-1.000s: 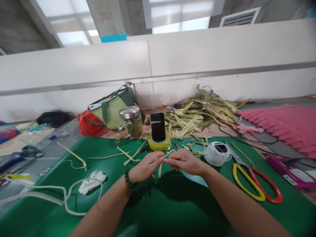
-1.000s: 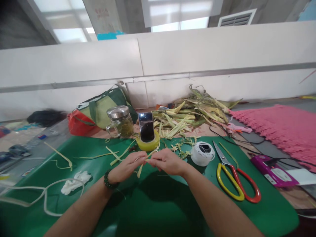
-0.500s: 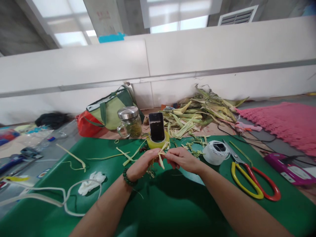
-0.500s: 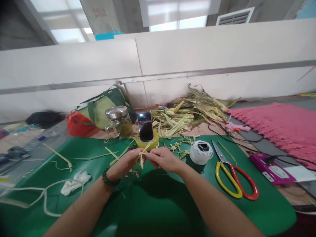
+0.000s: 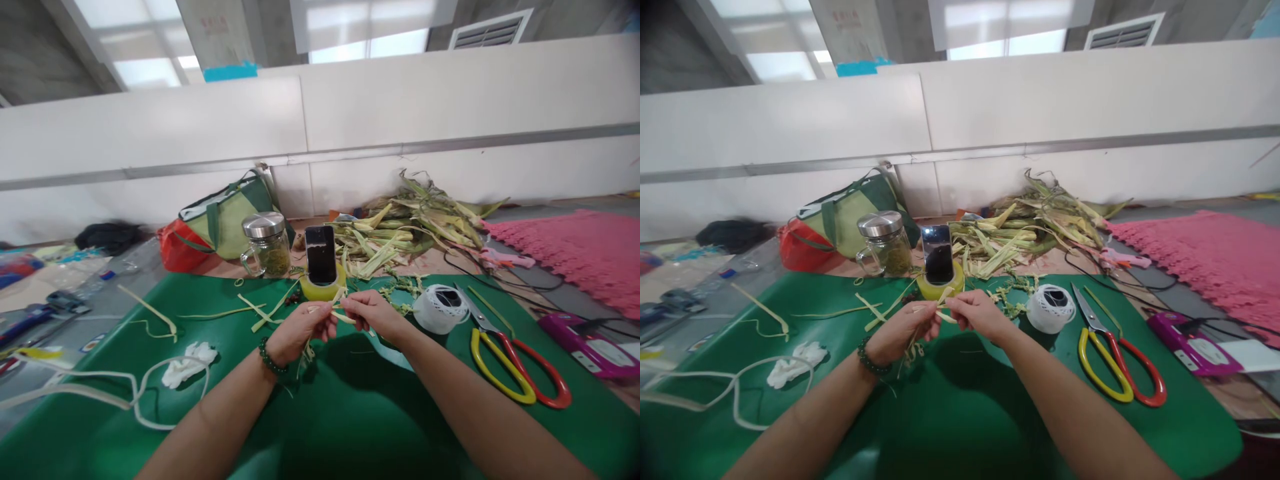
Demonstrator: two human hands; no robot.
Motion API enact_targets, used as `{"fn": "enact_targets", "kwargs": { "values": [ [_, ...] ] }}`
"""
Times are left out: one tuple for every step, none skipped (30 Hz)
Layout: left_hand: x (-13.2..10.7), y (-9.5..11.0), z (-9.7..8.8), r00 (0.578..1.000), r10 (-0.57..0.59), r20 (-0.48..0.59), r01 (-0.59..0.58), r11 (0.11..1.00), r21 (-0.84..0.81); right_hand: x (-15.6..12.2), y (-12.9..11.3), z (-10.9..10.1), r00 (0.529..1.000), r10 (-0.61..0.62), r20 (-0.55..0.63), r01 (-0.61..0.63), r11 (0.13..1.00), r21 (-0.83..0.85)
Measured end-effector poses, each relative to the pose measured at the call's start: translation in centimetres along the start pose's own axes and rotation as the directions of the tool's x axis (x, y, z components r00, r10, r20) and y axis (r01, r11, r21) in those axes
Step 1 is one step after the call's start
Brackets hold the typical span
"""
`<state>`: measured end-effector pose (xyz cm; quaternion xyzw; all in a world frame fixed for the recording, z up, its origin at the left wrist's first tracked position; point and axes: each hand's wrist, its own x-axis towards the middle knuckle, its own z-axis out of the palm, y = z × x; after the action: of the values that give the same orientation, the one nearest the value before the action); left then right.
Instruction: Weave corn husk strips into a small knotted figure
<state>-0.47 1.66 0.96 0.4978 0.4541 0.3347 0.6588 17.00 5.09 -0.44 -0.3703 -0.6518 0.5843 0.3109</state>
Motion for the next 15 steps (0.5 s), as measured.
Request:
{"fn": "enact_targets", "kwargs": {
  "values": [
    [0.0,0.0,-0.1,0.999,-0.031,0.014,0.031,0.999,-0.025,0.1,0.0,0.0,1.0,0.004,-0.01,-0.004,1.0,0.002],
    [-0.1,0.1,-0.2,0.998,-0.057,0.029,0.058,0.997,-0.045,0.1,0.1,-0.1,1.0,0.008,-0.015,-0.008,1.0,-0.001],
    [-0.2,0.3,-0.4,0.996,-0.075,0.044,0.077,0.995,-0.06,0.2,0.1,-0.2,1.0,0.015,-0.018,-0.015,1.0,-0.007],
    [-0.3,0.5,-0.5,0.995,-0.087,0.058,0.091,0.993,-0.07,0.3,0.1,-0.4,1.0,0.021,-0.021,-0.021,1.0,-0.011],
    [-0.5,0.7,-0.7,0.995,-0.079,0.063,0.083,0.994,-0.075,0.4,0.2,-0.6,0.999,0.028,-0.026,-0.028,1.0,-0.012],
    [-0.6,0.8,-0.9,0.996,-0.064,0.068,0.069,0.995,-0.072,0.4,0.2,-0.7,0.999,0.033,-0.027,-0.034,0.999,-0.014],
    [-0.7,1.0,-1.1,0.997,-0.046,0.068,0.05,0.997,-0.06,0.5,0.3,-0.9,0.999,0.038,-0.02,-0.039,0.999,-0.017],
    [-0.7,1.0,-1.2,0.997,-0.03,0.068,0.033,0.999,-0.04,0.5,0.3,-1.1,0.999,0.039,-0.009,-0.039,0.999,-0.027],
    [-0.7,1.0,-1.3,0.998,-0.018,0.063,0.019,1.0,-0.012,0.4,0.2,-1.2,1.0,0.025,-0.009,-0.025,0.998,-0.05],
    [-0.6,1.0,-1.3,0.999,-0.003,0.046,0.001,1.0,0.024,0.3,0.1,-1.3,0.999,-0.015,-0.035,0.012,0.995,-0.095],
    [-0.5,0.9,-1.3,1.0,0.02,0.018,-0.021,0.997,0.07,0.2,-0.1,-1.3,0.993,-0.091,-0.082,0.075,0.982,-0.174],
    [-0.4,0.8,-1.2,0.999,0.051,-0.019,-0.048,0.991,0.125,0.0,-0.2,-1.3,0.971,-0.201,-0.131,0.158,0.946,-0.284],
    [-0.2,0.7,-1.1,0.995,0.085,-0.054,-0.074,0.98,0.183,-0.2,-0.4,-1.3,0.93,-0.331,-0.162,0.243,0.881,-0.407],
    [-0.1,0.5,-0.9,0.99,0.119,-0.078,-0.097,0.967,0.235,-0.3,-0.5,-1.2,0.878,-0.452,-0.155,0.316,0.792,-0.523],
    [0.0,0.4,-0.7,0.985,0.147,-0.09,-0.118,0.954,0.274,-0.4,-0.6,-1.2,0.833,-0.543,-0.109,0.374,0.695,-0.614]
  ]
}}
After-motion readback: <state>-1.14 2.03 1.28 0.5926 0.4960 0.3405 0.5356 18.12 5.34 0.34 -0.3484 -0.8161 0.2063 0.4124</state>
